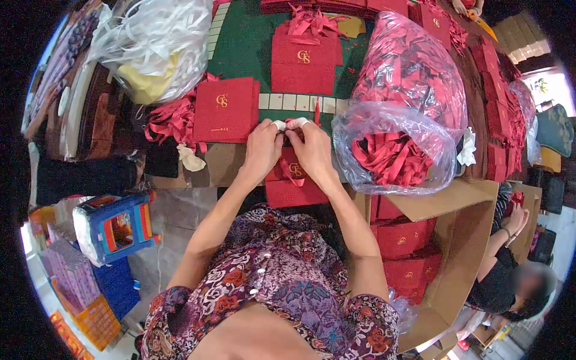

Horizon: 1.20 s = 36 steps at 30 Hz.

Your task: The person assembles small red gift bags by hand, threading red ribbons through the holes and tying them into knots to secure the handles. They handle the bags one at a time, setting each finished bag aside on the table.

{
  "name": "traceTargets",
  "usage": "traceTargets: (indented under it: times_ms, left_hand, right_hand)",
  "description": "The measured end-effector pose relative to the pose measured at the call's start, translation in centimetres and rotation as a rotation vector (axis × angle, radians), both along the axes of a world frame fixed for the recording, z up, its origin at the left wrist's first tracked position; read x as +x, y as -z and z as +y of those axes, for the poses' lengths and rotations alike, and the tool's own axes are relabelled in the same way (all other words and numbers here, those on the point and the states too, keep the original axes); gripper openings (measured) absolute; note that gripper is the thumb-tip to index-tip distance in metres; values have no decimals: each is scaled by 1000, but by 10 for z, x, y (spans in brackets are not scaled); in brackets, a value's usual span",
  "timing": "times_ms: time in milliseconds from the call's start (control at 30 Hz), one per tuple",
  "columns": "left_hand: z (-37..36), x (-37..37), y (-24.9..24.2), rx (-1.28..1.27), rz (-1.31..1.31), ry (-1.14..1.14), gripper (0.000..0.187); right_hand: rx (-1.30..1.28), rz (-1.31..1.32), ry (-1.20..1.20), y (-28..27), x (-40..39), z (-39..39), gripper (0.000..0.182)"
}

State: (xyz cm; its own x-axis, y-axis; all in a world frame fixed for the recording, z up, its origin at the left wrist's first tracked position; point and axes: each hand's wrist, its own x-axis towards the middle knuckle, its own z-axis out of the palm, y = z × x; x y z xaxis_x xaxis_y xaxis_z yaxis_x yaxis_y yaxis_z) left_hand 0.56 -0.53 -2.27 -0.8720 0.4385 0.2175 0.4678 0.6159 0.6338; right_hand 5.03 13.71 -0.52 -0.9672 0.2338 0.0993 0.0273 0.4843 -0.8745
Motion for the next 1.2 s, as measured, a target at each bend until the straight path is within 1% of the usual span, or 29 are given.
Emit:
traceTargets:
  times_ms: [100,167,200,233,267,300,333,400,467,533,600,633,700,767,933,1000,1067,1133,1167,1200]
  left_hand:
    - [3,0,6,48,-39,-15,15]
    - [3,3,-3,193,-95,-129,24]
    - [2,4,-8,193,-95,-128,24]
    - [0,6,-20,307,-226,-151,25]
    - [-1,7,-25,421,-358,-175,26]
    - [-3,5,-13,538,-439,-153,26]
    - [-4,3,-13,537,-442,-153,26]
    - [-6,1,-13,692,-669,-65,27]
    - [-7,-2,-18,691,-711,-65,27]
    - [-11,-6,-23,694,-807,-16,28]
    - [-15,-9,-27,709,-852,21,28]
    - [-16,-10,-28,723,-898,59,28]
    - [-15,-9,-25,734,-887,63,27]
    - [-14,-8,-25,744,-878,65,27]
    - [-14,-10,-29,649,-848,60,25]
    - [-15,-11,-31,643,-851,81,25]
    - [-15,-10,-31,636,-855,105,25]
    - [-12,-5,-32,618,-672,82,31]
    - [-13,-1,-30,549,-416,69,38]
    - [-15,3,-30,549,-416,72,38]
  right_hand:
    - [71,-43,26,-2,2,3,14]
    - [78,-76,43,-6,5,5,14]
    - [84,-109,58,-7,6,6,15]
    - [83,-111,58,-9,7,7,15]
    - [-38,-114,53,-10,9,8,16]
    - [-158,-116,48,-11,10,9,17]
    - [-159,-119,48,-14,11,9,17]
    - [-337,-135,-7,-21,13,10,16]
    - [-385,-111,-8,-14,13,11,17]
    - [-434,-84,-13,-13,13,12,18]
    - [-539,-163,-35,-18,13,14,15]
    - [-539,-163,-35,-20,12,15,15]
    - [-614,-189,-57,-23,12,17,15]
    - [-610,-198,-79,-22,11,20,16]
    - [-634,-178,-132,-23,10,22,17]
    - [-515,-189,-186,-25,8,26,14]
    - [-534,-169,-182,-23,7,27,14]
    - [-551,-147,-181,-28,5,28,13]
    - [-541,-164,-124,-36,5,31,14]
    - [-530,-179,-66,-43,5,34,14]
